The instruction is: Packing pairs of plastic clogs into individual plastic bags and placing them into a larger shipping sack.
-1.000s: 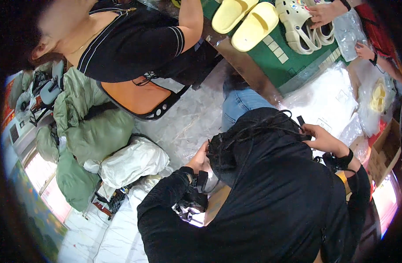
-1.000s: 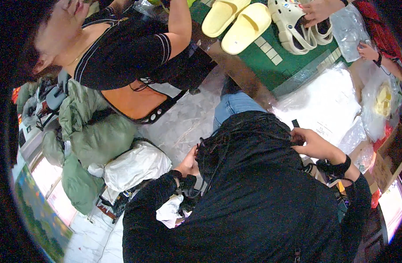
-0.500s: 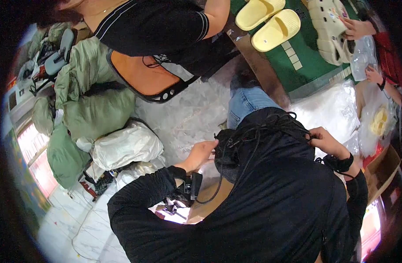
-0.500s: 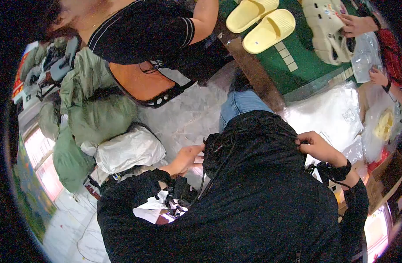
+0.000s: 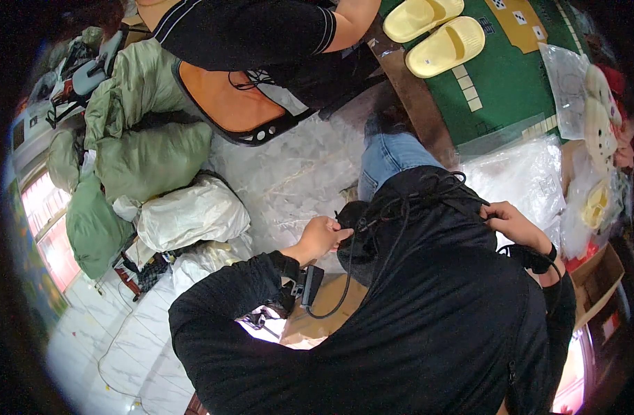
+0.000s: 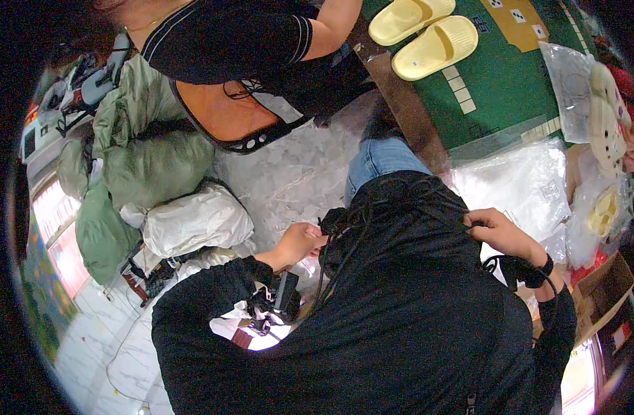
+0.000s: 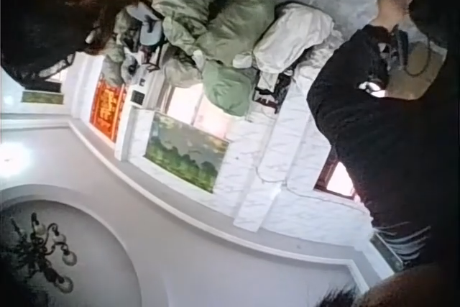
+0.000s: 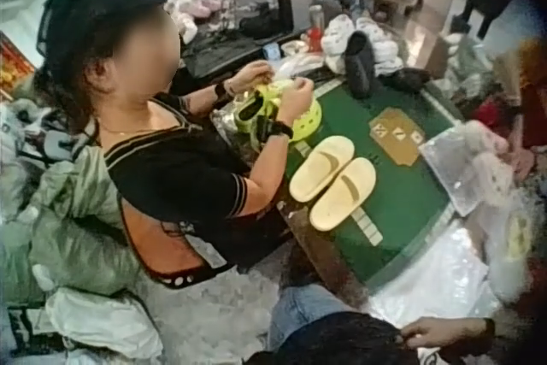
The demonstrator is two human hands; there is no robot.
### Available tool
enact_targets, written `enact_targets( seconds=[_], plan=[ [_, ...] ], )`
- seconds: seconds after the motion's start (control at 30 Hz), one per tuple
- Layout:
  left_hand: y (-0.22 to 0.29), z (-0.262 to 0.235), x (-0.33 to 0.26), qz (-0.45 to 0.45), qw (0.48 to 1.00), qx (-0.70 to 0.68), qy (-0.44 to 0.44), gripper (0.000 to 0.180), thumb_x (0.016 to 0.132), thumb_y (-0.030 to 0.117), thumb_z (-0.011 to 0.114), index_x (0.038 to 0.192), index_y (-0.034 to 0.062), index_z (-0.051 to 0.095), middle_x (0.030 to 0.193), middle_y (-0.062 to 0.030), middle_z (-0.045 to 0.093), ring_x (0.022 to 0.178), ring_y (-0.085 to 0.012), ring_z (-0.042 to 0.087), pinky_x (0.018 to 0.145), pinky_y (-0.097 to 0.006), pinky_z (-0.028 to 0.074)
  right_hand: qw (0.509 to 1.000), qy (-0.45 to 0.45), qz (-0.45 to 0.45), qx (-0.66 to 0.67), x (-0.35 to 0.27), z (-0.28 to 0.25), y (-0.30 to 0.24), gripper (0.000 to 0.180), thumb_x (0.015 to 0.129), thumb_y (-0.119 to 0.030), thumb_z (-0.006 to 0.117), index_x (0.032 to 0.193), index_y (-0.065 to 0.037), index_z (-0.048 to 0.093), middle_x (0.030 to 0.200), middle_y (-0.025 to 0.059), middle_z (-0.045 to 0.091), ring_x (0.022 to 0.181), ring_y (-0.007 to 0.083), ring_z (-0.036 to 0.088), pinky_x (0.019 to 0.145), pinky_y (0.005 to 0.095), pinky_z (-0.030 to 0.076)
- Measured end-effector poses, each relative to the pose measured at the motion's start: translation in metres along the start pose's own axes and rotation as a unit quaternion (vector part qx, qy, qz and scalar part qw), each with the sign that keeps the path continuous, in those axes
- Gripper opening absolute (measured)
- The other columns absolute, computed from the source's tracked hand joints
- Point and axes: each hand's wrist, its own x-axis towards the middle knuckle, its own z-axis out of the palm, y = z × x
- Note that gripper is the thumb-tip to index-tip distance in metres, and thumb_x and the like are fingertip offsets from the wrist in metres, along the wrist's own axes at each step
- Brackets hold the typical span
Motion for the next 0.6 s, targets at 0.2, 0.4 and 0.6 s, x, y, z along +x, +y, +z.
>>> enact_targets(
  seconds=[0.2, 0.4, 0.6],
  plan=[
    [-0.015, 0.002, 0.004, 0.003, 0.999, 0.051, -0.013, 0.021, 0.074, 0.001, 0.067, 0.090, -0.0079, 0.055, 0.073, -0.0108, 0.061, 0.065, -0.0177, 0.062, 0.057, -0.028, 0.054, 1.000, -0.007, 0.003, 0.006, -0.001, 0.003, -0.007, 0.005, 0.075, -0.006, 0.048, 0.075, -0.001, 0.048, 0.068, -0.0029, 0.043, 0.067, 0.0061, 0.041, 0.059, 0.0227, 0.035],
    [-0.017, 0.003, -0.002, 0.031, 0.996, -0.046, 0.066, 0.010, 0.078, -0.002, 0.060, 0.086, -0.0068, 0.056, 0.070, -0.0098, 0.059, 0.060, -0.0158, 0.060, 0.053, -0.026, 0.052, 1.000, -0.005, -0.005, -0.019, 0.002, 0.005, 0.003, 0.007, 0.076, -0.007, 0.048, 0.075, 0.000, 0.048, 0.066, -0.0025, 0.043, 0.066, 0.0062, 0.041, 0.059, 0.0224, 0.034],
    [-0.009, 0.005, -0.018, 0.000, 0.993, -0.100, 0.059, 0.008, 0.085, -0.003, 0.051, 0.089, -0.0041, 0.045, 0.086, -0.0119, 0.057, 0.076, -0.0190, 0.062, 0.068, -0.032, 0.057, 0.999, -0.017, -0.016, -0.040, 0.004, 0.005, 0.000, 0.010, 0.077, -0.009, 0.050, 0.076, 0.001, 0.051, 0.066, -0.0017, 0.045, 0.065, 0.0063, 0.039, 0.058, 0.0233, 0.033]
  ],
)
